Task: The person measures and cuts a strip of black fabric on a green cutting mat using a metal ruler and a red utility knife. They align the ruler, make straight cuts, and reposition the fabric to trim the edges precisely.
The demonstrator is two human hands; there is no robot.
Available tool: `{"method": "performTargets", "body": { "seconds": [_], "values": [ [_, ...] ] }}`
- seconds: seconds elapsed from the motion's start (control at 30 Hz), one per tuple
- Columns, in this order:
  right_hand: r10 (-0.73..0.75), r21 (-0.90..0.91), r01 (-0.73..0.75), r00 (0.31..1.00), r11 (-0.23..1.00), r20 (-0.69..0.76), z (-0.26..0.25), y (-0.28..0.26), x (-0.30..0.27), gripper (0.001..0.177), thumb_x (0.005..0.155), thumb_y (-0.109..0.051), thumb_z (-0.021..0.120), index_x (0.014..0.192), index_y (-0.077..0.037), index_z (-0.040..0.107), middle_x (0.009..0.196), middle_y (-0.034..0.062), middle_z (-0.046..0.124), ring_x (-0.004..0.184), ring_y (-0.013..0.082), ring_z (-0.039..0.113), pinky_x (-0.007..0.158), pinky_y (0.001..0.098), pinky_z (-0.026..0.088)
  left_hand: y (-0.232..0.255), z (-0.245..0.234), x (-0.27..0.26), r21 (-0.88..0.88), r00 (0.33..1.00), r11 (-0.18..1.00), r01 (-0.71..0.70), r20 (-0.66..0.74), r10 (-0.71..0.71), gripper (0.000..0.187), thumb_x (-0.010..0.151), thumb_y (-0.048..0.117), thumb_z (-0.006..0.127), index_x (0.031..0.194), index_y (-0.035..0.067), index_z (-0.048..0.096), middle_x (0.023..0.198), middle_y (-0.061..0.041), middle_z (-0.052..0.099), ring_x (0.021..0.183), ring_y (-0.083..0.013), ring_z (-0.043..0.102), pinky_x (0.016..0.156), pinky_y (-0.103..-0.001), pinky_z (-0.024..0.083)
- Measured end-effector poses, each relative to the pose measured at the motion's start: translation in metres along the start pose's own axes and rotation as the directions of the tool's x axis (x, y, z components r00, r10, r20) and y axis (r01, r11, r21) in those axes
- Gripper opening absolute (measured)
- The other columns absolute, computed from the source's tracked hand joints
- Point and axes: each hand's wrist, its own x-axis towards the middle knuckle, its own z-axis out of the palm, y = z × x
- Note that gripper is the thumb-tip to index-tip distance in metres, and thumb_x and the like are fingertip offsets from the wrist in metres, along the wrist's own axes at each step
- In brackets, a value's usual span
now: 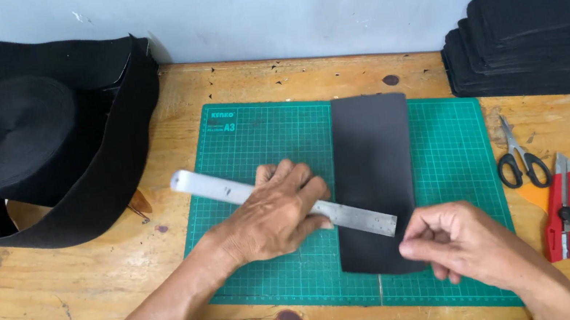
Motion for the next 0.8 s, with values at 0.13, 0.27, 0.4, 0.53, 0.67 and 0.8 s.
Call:
{"method": "performTargets", "body": {
  "seconds": [0.13, 0.27, 0.4, 0.53, 0.67, 0.8],
  "values": [
    [0.089, -0.093, -0.069, 0.967, 0.993, 0.239, -0.006, -0.002, -0.006, 0.012, 0.09, -0.001, 0.084, 0.08, 0.005, 0.081, 0.058, 0.0145, 0.075, 0.046, 0.0202, 0.072, 0.041, 0.0284, 0.054, 0.019, -0.01, -0.01, -0.079, 0.995, 0.993, -0.083, 0.054, 0.088, 0.017, 0.103, 0.028, 0.063, 0.103, 0.014, 0.055, 0.097, -0.006, 0.047, 0.088, -0.0243, 0.047, 0.077, -0.044, 0.035],
    [0.026, -0.237, 0.048, 0.954, 0.97, 0.298, 0.0, 0.001, -0.01, 0.015, 0.092, -0.012, 0.087, 0.081, -0.009, 0.078, 0.059, 0.0017, 0.07, 0.05, 0.0093, 0.064, 0.051, 0.0241, 0.049, 0.033, -0.01, -0.016, -0.179, 0.988, 0.977, -0.115, 0.085, 0.132, 0.041, 0.097, 0.019, 0.064, 0.13, 0.009, 0.042, 0.103, -0.01, 0.049, 0.075, -0.0325, 0.06, 0.061, -0.047, 0.05],
    [0.047, -0.25, 0.031, 0.953, 0.968, 0.298, 0.005, -0.009, -0.015, 0.014, 0.096, -0.013, 0.084, 0.084, -0.011, 0.076, 0.061, -0.0002, 0.06, 0.055, 0.008, 0.05, 0.052, 0.0254, 0.043, 0.035, -0.003, -0.016, -0.089, 0.984, 0.982, -0.167, 0.044, 0.172, 0.06, 0.097, 0.034, 0.06, 0.143, -0.003, 0.055, 0.097, -0.014, 0.058, 0.071, -0.0357, 0.061, 0.056, -0.048, 0.049],
    [0.053, -0.389, 0.07, 0.954, 0.919, 0.297, 0.003, -0.017, -0.015, 0.013, 0.094, -0.023, 0.086, 0.084, -0.02, 0.079, 0.061, -0.0065, 0.06, 0.058, 0.004, 0.051, 0.058, 0.0229, 0.043, 0.033, -0.003, -0.019, -0.064, 0.987, 0.985, -0.158, 0.018, 0.16, 0.06, 0.092, 0.035, 0.064, 0.137, -0.004, 0.06, 0.096, -0.012, 0.062, 0.067, -0.0374, 0.065, 0.05, -0.05, 0.05],
    [0.029, -0.268, 0.079, 0.927, 0.96, 0.374, 0.002, 0.001, -0.006, 0.01, 0.096, -0.02, 0.083, 0.089, -0.016, 0.079, 0.06, -0.0058, 0.059, 0.057, 0.0022, 0.052, 0.057, 0.0211, 0.042, 0.033, -0.008, -0.017, -0.096, 0.984, 0.979, -0.18, -0.005, 0.18, 0.065, 0.093, 0.044, 0.064, 0.133, -0.007, 0.062, 0.088, -0.012, 0.063, 0.064, -0.0367, 0.064, 0.048, -0.049, 0.049],
    [-0.033, -0.124, 0.089, 0.919, 0.988, 0.394, 0.003, 0.013, 0.0, 0.011, 0.099, -0.017, 0.083, 0.092, -0.011, 0.077, 0.06, -0.0053, 0.056, 0.056, 0.0023, 0.047, 0.053, 0.0214, 0.036, 0.028, -0.002, -0.015, -0.087, 0.99, 0.987, -0.133, -0.048, 0.13, 0.091, 0.08, 0.076, 0.058, 0.13, 0.001, 0.067, 0.082, -0.009, 0.061, 0.059, -0.0361, 0.064, 0.046, -0.05, 0.047]
  ]
}}
